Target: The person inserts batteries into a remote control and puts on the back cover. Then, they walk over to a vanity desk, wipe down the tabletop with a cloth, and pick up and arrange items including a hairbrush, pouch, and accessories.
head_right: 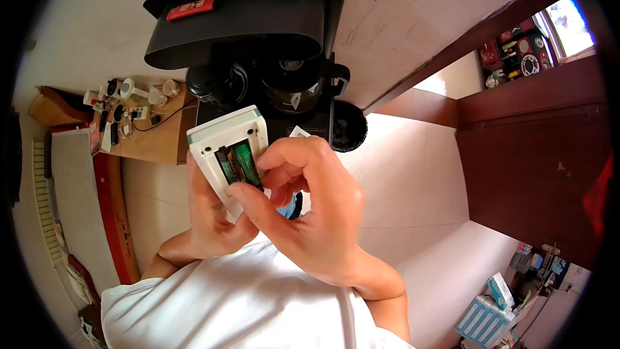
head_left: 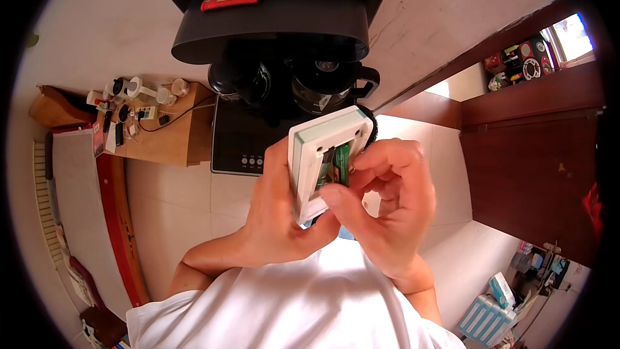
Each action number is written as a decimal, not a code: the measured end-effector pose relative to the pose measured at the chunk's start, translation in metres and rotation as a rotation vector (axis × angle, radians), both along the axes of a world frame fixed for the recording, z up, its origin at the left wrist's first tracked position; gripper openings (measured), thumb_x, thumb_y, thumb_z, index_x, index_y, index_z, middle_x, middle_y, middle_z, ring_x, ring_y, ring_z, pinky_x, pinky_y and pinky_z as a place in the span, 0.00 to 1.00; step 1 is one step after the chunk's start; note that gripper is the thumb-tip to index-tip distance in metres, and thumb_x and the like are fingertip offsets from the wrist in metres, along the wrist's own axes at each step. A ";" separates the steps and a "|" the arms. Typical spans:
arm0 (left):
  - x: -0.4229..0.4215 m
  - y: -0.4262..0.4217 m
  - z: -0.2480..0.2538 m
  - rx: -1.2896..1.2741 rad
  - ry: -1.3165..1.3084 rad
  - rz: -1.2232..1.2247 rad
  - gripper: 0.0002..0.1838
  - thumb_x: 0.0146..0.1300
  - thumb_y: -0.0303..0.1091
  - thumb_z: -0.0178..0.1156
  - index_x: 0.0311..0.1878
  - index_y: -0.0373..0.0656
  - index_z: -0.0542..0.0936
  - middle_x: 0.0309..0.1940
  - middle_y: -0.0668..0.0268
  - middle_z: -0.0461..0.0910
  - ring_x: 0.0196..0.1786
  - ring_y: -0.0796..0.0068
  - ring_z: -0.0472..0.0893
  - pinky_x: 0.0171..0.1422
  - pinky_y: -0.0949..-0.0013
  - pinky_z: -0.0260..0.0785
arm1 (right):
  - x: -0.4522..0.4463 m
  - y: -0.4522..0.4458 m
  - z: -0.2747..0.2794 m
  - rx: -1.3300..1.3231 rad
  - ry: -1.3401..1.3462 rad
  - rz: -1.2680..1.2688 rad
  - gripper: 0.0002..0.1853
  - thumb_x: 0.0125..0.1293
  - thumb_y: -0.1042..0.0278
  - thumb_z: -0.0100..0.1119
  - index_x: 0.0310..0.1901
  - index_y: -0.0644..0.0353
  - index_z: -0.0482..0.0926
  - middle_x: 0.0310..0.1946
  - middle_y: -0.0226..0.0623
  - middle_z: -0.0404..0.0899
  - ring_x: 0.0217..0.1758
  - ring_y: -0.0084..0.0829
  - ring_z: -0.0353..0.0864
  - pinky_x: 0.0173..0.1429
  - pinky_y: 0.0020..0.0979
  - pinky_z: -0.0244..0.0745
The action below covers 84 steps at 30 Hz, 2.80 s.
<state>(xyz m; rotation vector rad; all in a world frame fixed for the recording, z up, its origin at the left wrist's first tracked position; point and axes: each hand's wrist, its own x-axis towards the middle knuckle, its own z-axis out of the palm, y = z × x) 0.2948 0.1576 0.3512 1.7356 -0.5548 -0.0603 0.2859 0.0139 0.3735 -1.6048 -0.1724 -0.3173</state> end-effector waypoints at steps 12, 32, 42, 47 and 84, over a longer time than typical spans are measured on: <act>0.015 -0.002 0.000 -0.518 0.584 -0.060 0.22 0.63 0.28 0.53 0.56 0.37 0.58 0.48 0.56 0.72 0.46 0.73 0.77 0.47 0.68 0.74 | 0.006 -0.022 -0.012 0.135 0.078 0.031 0.12 0.62 0.68 0.61 0.39 0.68 0.71 0.35 0.37 0.71 0.35 0.21 0.72 0.39 0.21 0.72; -0.006 0.051 -0.111 -0.383 1.072 0.145 0.16 0.66 0.36 0.49 0.54 0.42 0.62 0.31 0.57 0.78 0.27 0.71 0.79 0.31 0.70 0.74 | 0.026 -0.042 -0.235 -0.915 0.151 -0.031 0.14 0.51 0.76 0.62 0.42 0.61 0.75 0.34 0.41 0.74 0.39 0.42 0.73 0.42 0.38 0.71; -0.005 0.054 -0.092 -0.344 1.026 0.123 0.21 0.63 0.34 0.49 0.57 0.40 0.58 0.36 0.54 0.78 0.32 0.69 0.80 0.38 0.68 0.75 | 0.043 -0.018 -0.263 -0.999 0.232 -0.013 0.18 0.46 0.76 0.65 0.37 0.58 0.68 0.35 0.43 0.72 0.39 0.46 0.71 0.41 0.41 0.70; -0.003 0.055 -0.086 -0.523 1.052 -0.056 0.27 0.63 0.39 0.47 0.62 0.40 0.55 0.46 0.48 0.76 0.41 0.65 0.80 0.47 0.65 0.73 | 0.046 -0.018 -0.259 -1.017 0.301 -0.050 0.19 0.44 0.76 0.66 0.39 0.57 0.71 0.36 0.42 0.74 0.41 0.46 0.72 0.43 0.41 0.71; 0.005 0.017 -0.025 -0.420 0.911 -0.328 0.31 0.65 0.37 0.52 0.65 0.38 0.51 0.54 0.54 0.69 0.55 0.70 0.75 0.56 0.65 0.69 | 0.013 -0.027 -0.049 -0.241 -0.068 -0.066 0.25 0.46 0.82 0.67 0.50 0.58 0.79 0.46 0.38 0.72 0.46 0.30 0.74 0.43 0.27 0.74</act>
